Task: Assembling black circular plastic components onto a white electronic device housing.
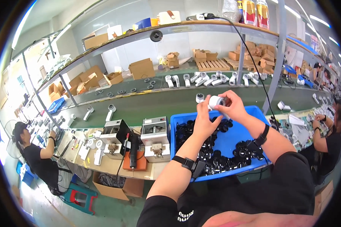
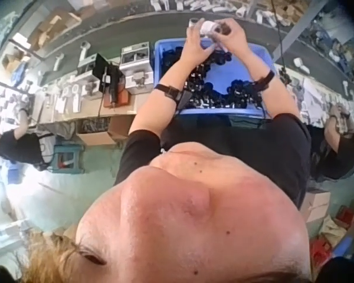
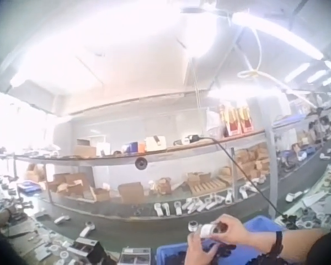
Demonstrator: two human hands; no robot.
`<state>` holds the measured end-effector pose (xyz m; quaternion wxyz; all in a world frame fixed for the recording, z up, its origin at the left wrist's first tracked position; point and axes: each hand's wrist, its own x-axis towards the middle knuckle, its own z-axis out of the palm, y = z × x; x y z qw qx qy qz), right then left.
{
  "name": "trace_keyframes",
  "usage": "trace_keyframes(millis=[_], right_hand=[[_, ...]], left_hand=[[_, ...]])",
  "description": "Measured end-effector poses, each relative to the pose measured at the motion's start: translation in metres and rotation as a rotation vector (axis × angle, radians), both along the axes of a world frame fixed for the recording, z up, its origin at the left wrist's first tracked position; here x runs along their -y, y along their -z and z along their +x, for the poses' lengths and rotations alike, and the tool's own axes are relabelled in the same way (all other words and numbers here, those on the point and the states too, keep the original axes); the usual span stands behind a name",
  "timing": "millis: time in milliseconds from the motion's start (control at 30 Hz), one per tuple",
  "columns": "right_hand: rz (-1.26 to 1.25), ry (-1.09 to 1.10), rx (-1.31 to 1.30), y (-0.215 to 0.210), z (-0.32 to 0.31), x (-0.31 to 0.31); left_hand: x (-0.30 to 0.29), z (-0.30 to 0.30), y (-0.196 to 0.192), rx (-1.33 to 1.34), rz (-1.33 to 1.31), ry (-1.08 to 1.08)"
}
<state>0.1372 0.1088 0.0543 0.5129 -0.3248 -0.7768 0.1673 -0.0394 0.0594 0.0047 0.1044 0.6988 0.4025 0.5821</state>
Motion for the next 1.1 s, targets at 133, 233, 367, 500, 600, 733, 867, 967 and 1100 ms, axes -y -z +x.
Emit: trace_keyframes(millis=[133,233,367,500,600,733,867,967,1100], right_hand=[[-0.223,-0.253,-0.288,0.018,0.013,0.033],[-0.247,-0.324,-0.302,0.025,0.031,0.032],[-0.727,-0.534,-0.053,0.031,0.028,0.032],[-0.634,-0.382,0.121,0.053,0.019,0.026],[-0.56,-0.328,0.198,0.056,0.019,0.026],[-0.604,-0.331,0.229,0.06,0.018,0.029],[-0.674,-0.357,0.19,0.072,0.02,0.009],[-0.66,-0.355,-0.148,0.077,0.03,-0.017],[-0.417,0.015,0.516,0.095,0.061,-0.056]], left_hand=[[0.028,0.015,-0.021,0.046,-0.033,0.265],[0.024,0.02,-0.016,0.374,-0.256,0.642],[0.006,0.005,-0.009,0.532,-0.219,0.566],[-0.01,-0.02,-0.004,0.39,-0.221,0.619],[-0.009,-0.028,-0.004,0.367,-0.344,0.576],[-0.009,-0.03,0.001,0.359,-0.318,0.571],[-0.009,-0.029,0.003,0.359,-0.293,0.467],[-0.019,-0.033,0.006,0.42,-0.256,0.44],[-0.02,-0.032,0.012,0.545,-0.305,0.35]])
